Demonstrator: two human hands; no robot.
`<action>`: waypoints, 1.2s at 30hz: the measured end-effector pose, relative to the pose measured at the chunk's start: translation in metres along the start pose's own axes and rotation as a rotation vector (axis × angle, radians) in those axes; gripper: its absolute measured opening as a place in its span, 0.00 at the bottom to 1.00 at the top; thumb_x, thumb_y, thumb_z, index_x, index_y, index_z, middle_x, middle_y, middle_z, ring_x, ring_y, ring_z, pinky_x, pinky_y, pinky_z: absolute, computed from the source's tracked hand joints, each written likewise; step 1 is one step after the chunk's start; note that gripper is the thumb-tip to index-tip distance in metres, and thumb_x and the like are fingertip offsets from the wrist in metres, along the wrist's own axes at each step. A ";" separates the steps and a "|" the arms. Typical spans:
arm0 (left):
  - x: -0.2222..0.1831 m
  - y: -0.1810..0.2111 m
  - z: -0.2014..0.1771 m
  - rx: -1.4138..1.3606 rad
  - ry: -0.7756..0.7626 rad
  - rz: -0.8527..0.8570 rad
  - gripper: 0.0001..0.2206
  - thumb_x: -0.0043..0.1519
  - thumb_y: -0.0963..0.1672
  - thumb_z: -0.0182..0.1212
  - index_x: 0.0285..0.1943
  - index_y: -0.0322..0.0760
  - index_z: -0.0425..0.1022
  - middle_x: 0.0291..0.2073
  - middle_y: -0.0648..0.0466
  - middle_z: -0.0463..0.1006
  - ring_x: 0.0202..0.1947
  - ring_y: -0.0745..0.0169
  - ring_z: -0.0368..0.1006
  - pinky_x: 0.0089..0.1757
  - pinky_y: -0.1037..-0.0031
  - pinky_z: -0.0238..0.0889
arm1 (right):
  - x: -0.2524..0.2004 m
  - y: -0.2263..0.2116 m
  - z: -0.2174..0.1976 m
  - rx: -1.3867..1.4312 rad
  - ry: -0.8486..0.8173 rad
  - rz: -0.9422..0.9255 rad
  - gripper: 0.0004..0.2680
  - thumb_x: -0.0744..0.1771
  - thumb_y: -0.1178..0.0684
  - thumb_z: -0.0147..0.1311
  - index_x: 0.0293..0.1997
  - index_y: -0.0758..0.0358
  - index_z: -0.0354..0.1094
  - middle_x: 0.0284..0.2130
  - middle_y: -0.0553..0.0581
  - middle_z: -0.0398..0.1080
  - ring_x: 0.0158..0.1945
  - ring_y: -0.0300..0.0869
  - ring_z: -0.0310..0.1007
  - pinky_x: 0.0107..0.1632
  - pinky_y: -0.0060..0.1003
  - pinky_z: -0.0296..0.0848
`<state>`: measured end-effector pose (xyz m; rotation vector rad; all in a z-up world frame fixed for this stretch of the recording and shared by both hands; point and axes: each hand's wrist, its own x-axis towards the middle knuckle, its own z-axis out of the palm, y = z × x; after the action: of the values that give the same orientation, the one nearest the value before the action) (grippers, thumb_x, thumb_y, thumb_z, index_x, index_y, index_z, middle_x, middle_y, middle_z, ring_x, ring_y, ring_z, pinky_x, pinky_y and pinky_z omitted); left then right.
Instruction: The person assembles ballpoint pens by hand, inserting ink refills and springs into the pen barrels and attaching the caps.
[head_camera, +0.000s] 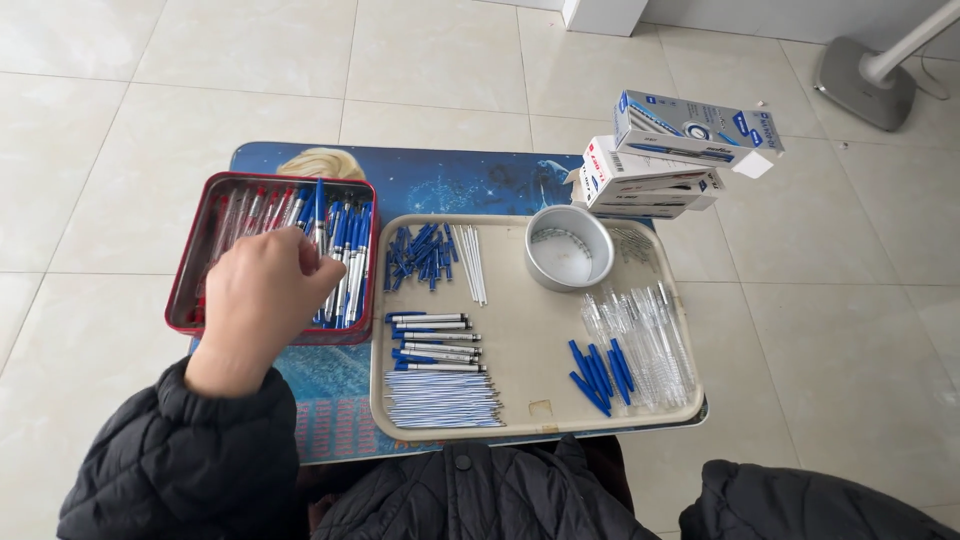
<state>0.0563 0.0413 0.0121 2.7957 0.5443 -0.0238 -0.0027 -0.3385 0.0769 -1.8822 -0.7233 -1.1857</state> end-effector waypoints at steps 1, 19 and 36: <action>-0.006 0.002 -0.004 -0.022 0.034 0.014 0.10 0.52 0.49 0.55 0.28 0.41 0.76 0.24 0.48 0.77 0.33 0.44 0.76 0.36 0.58 0.69 | -0.001 0.000 0.008 0.003 0.007 0.002 0.25 0.67 0.40 0.26 0.20 0.75 0.64 0.23 0.72 0.66 0.34 0.64 0.73 0.45 0.53 0.71; -0.102 0.056 0.047 0.051 0.131 1.152 0.08 0.56 0.42 0.53 0.43 0.43 0.64 0.28 0.57 0.64 0.27 0.59 0.64 0.21 0.68 0.61 | -0.069 0.017 0.085 0.451 -1.094 0.595 0.08 0.67 0.50 0.45 0.38 0.61 0.69 0.16 0.48 0.67 0.19 0.34 0.66 0.29 0.28 0.65; -0.107 0.046 0.068 -0.152 -0.145 1.019 0.11 0.65 0.48 0.52 0.31 0.44 0.62 0.20 0.55 0.68 0.17 0.49 0.68 0.20 0.57 0.57 | -0.093 0.011 0.091 0.338 -1.017 0.080 0.06 0.68 0.55 0.43 0.37 0.67 0.62 0.24 0.57 0.65 0.24 0.47 0.65 0.27 0.38 0.61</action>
<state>-0.0237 -0.0576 -0.0326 2.5611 -0.8832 0.0293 0.0112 -0.2730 -0.0351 -2.1147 -1.2546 0.0483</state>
